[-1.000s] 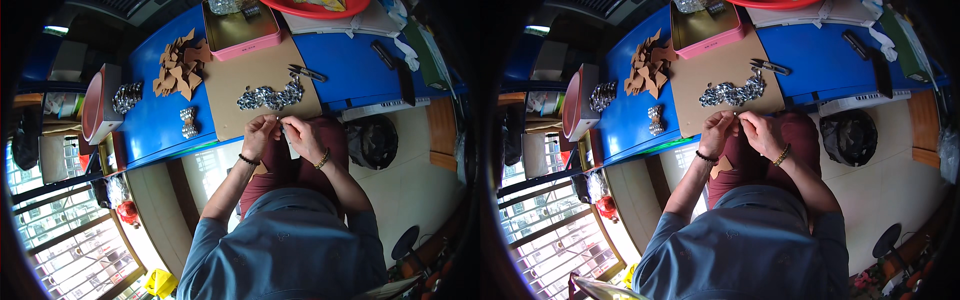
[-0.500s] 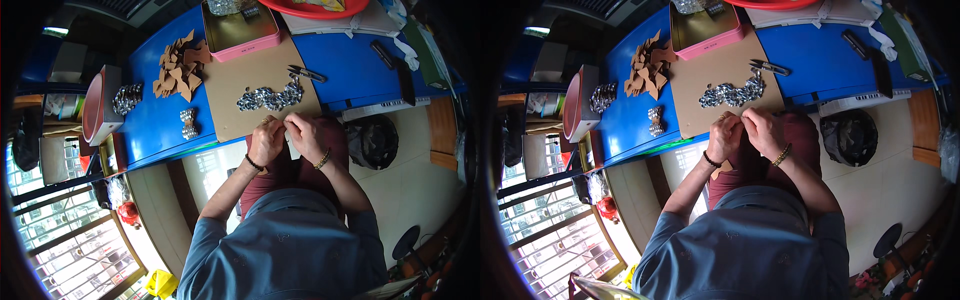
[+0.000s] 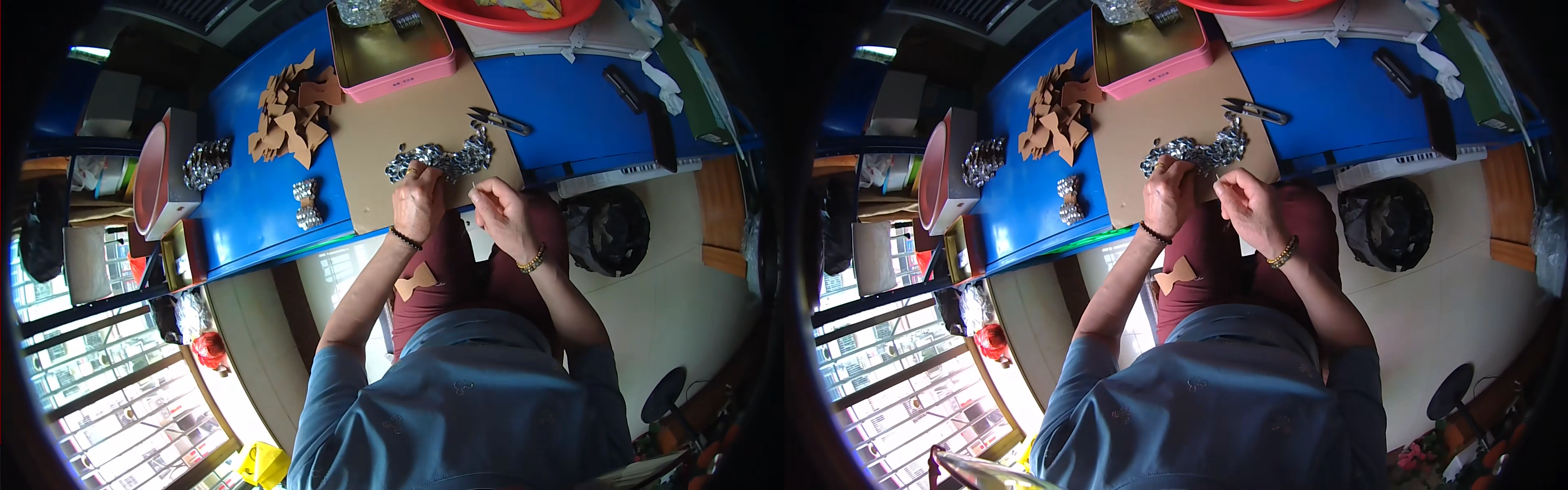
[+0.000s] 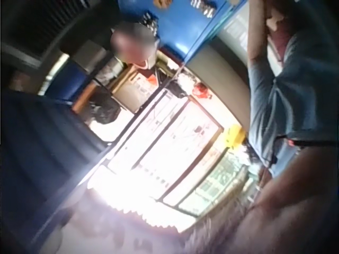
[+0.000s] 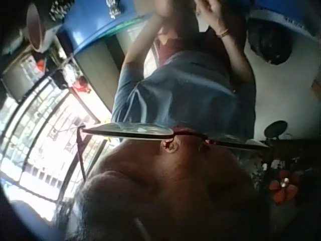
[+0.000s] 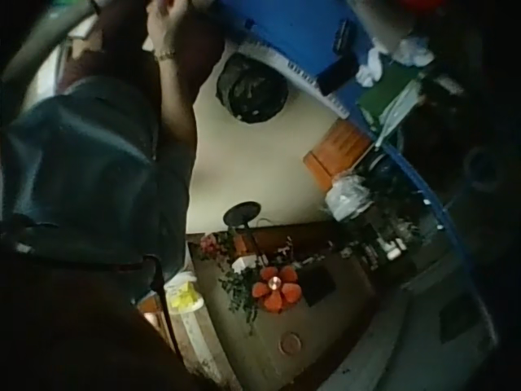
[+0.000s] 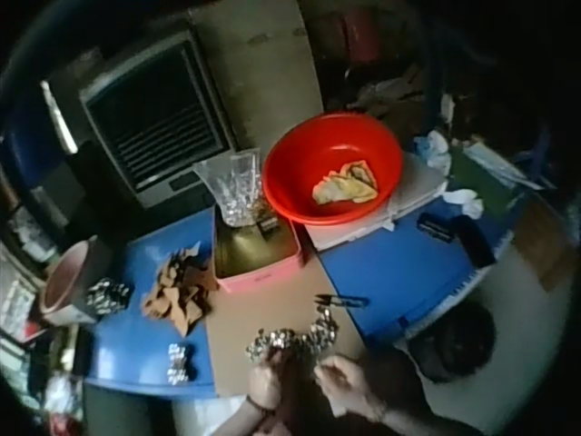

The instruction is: Attaching metal decorative pieces to pre-cut leather bow components.

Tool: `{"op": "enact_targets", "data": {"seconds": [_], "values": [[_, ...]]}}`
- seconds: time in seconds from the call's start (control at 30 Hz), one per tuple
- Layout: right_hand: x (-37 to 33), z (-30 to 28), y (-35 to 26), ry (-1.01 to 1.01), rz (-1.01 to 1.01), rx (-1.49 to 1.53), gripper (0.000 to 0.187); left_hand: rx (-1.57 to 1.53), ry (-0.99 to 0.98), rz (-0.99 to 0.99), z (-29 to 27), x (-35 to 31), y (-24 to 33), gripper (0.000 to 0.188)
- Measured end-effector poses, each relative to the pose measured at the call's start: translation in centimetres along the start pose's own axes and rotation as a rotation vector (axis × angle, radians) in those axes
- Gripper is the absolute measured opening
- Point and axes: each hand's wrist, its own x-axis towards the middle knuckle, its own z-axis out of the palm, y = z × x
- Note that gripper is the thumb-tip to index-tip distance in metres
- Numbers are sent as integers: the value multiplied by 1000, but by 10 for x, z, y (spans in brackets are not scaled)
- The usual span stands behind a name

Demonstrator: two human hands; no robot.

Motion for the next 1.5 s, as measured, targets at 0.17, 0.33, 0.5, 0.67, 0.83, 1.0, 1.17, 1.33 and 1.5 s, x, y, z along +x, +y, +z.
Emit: {"op": "enact_targets", "data": {"seconds": [0.17,0.33,0.5,0.67,0.83,1.0,1.17,1.33,1.5], "values": [[1,0,12,-68,-5,-100,11,28,-54,88,-2,0,2,8],[4,2,21,-38,-104,-225,12,6,-60,39,-2,6,2,8],[8,1,20,2,-217,-424,13,-51,-35,11,-2,5,2,8],[7,1,15,-1,-174,-466,12,-17,-65,39,2,8,3,9],[6,-3,16,-5,-133,-427,13,-78,5,28,4,8,-3,11],[12,0,14,28,-168,-449,13,-434,-14,-153,-3,4,-3,7],[9,4,3,4,-185,-551,13,-1149,-219,-760,-16,1,9,2],[6,5,6,26,-248,-517,15,-1334,-217,-846,-15,-3,10,2],[5,6,6,34,-275,-465,16,-1395,-218,-862,-13,-5,9,3]]}}
